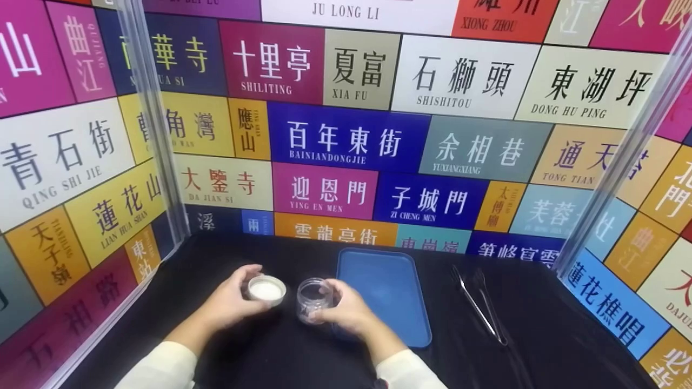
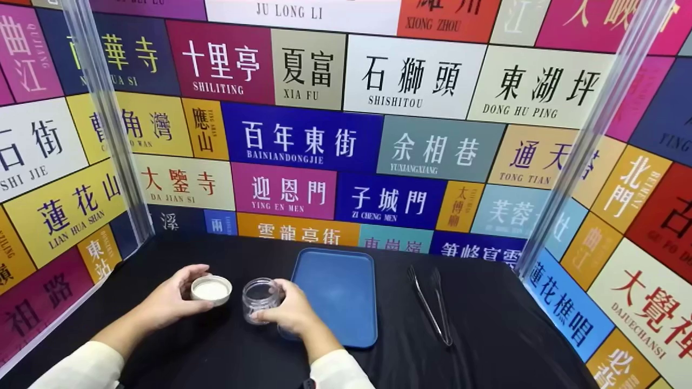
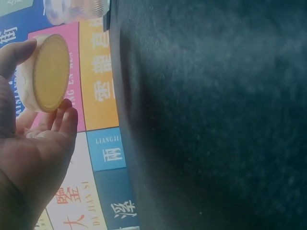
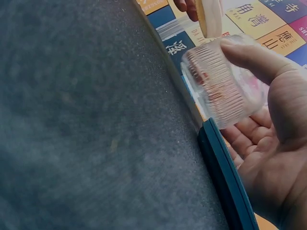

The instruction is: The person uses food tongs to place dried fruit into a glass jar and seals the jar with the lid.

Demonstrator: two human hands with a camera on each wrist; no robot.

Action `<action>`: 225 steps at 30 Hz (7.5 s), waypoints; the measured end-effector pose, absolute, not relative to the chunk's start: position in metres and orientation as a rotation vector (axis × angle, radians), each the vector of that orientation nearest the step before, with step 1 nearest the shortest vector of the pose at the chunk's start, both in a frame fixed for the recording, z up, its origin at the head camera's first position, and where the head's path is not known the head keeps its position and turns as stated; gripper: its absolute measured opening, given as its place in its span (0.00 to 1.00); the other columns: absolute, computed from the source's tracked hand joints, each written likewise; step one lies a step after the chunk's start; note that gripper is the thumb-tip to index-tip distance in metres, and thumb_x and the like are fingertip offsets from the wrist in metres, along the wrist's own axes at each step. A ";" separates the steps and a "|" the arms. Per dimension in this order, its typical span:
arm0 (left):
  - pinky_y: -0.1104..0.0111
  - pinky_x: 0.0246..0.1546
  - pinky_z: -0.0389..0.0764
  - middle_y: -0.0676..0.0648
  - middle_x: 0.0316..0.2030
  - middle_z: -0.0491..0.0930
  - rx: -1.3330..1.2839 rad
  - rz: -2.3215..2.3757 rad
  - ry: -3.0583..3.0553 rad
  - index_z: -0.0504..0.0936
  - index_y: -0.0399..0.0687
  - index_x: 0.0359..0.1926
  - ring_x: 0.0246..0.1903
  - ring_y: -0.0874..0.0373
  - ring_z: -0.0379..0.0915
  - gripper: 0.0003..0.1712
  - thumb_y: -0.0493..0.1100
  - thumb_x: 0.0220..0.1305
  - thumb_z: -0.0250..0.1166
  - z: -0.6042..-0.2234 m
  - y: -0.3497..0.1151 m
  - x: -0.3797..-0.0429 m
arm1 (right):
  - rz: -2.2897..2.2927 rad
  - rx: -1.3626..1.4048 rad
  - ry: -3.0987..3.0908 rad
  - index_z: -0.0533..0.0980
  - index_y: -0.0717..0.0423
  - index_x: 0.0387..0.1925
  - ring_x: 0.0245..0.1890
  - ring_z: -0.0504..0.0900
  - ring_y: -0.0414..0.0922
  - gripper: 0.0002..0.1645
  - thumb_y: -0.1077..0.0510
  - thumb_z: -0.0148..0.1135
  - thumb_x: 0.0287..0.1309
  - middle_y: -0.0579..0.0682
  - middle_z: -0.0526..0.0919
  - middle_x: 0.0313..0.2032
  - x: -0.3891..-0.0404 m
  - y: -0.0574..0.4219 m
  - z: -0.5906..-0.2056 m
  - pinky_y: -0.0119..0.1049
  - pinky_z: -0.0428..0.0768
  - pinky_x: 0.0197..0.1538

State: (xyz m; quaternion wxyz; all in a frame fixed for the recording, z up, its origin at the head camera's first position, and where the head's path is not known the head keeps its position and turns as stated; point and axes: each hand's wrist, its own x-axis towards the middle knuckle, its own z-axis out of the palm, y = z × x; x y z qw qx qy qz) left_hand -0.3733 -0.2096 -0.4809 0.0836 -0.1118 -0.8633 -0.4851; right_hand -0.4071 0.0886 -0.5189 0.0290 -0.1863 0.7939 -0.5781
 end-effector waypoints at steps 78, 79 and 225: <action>0.43 0.76 0.71 0.40 0.75 0.69 -0.732 -1.214 -2.679 0.72 0.47 0.75 0.74 0.42 0.67 0.46 0.54 0.58 0.78 -0.450 -0.144 -0.375 | -1.892 -0.734 2.405 0.73 0.51 0.72 0.61 0.79 0.46 0.57 0.60 0.88 0.36 0.53 0.80 0.66 -0.401 0.073 -0.518 0.42 0.78 0.69; 0.42 0.77 0.70 0.39 0.75 0.69 -0.641 -1.203 -2.698 0.72 0.46 0.75 0.74 0.41 0.67 0.45 0.59 0.62 0.75 -0.449 -0.142 -0.373 | -1.898 -0.737 2.399 0.73 0.51 0.72 0.61 0.79 0.46 0.57 0.60 0.88 0.36 0.53 0.80 0.66 -0.401 0.073 -0.518 0.42 0.78 0.69; 0.38 0.78 0.65 0.38 0.68 0.80 -0.414 -1.499 -2.780 0.75 0.42 0.71 0.72 0.38 0.72 0.48 0.43 0.50 0.86 -0.488 -0.144 -0.382 | -1.833 -0.701 2.378 0.67 0.64 0.75 0.69 0.80 0.60 0.56 0.66 0.84 0.44 0.63 0.77 0.72 -0.403 0.083 -0.519 0.53 0.79 0.73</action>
